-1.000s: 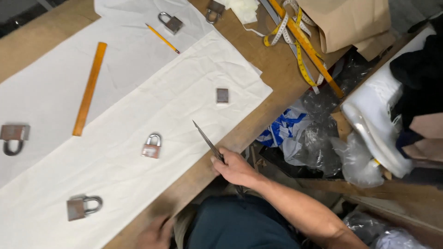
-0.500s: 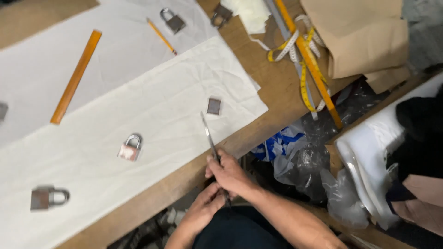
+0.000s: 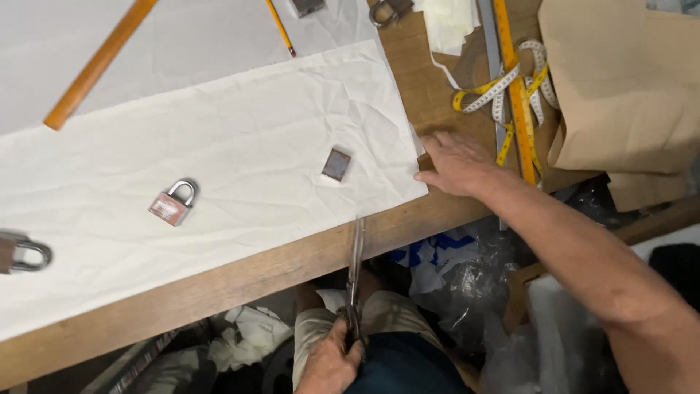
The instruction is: The person uses large shears to cut a piece of white fabric laid out on a wooden table. They follow a pre-drawn pattern, cutting along the edges to separate a garment piece from the main fabric. Locks are used to hold the fabric in place during the process.
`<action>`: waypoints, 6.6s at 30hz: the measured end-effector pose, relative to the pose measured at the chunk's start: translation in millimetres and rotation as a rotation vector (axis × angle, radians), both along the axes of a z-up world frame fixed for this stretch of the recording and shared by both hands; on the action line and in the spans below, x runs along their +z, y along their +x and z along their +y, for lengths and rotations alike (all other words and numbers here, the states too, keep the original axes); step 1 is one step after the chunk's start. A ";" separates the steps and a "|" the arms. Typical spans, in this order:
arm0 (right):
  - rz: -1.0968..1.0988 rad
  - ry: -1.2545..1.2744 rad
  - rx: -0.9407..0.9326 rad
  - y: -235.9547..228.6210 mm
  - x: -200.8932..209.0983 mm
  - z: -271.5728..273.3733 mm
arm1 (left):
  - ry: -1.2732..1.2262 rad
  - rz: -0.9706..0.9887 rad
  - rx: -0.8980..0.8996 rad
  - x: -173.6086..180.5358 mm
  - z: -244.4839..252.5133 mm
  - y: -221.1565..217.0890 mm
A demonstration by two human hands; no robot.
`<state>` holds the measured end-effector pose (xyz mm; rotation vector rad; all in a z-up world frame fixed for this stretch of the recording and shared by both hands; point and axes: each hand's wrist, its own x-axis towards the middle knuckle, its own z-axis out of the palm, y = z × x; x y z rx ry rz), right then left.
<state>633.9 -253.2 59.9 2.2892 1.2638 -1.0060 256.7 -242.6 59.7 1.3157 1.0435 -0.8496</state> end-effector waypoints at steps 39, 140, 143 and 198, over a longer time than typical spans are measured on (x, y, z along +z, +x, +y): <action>-0.144 0.721 0.343 48.2 -135.4 -67.6 | -0.091 -0.119 0.189 -62.3 -114.1 132.1; -0.213 0.756 0.314 47.6 -131.5 -65.6 | 0.123 0.200 0.011 -75.7 -64.2 109.7; -0.222 0.783 0.321 48.0 -131.8 -65.6 | 0.136 0.021 -0.058 -83.5 -58.7 104.2; -0.188 0.864 0.302 50.4 -129.6 -64.5 | 0.084 0.174 -0.741 -103.2 64.8 85.6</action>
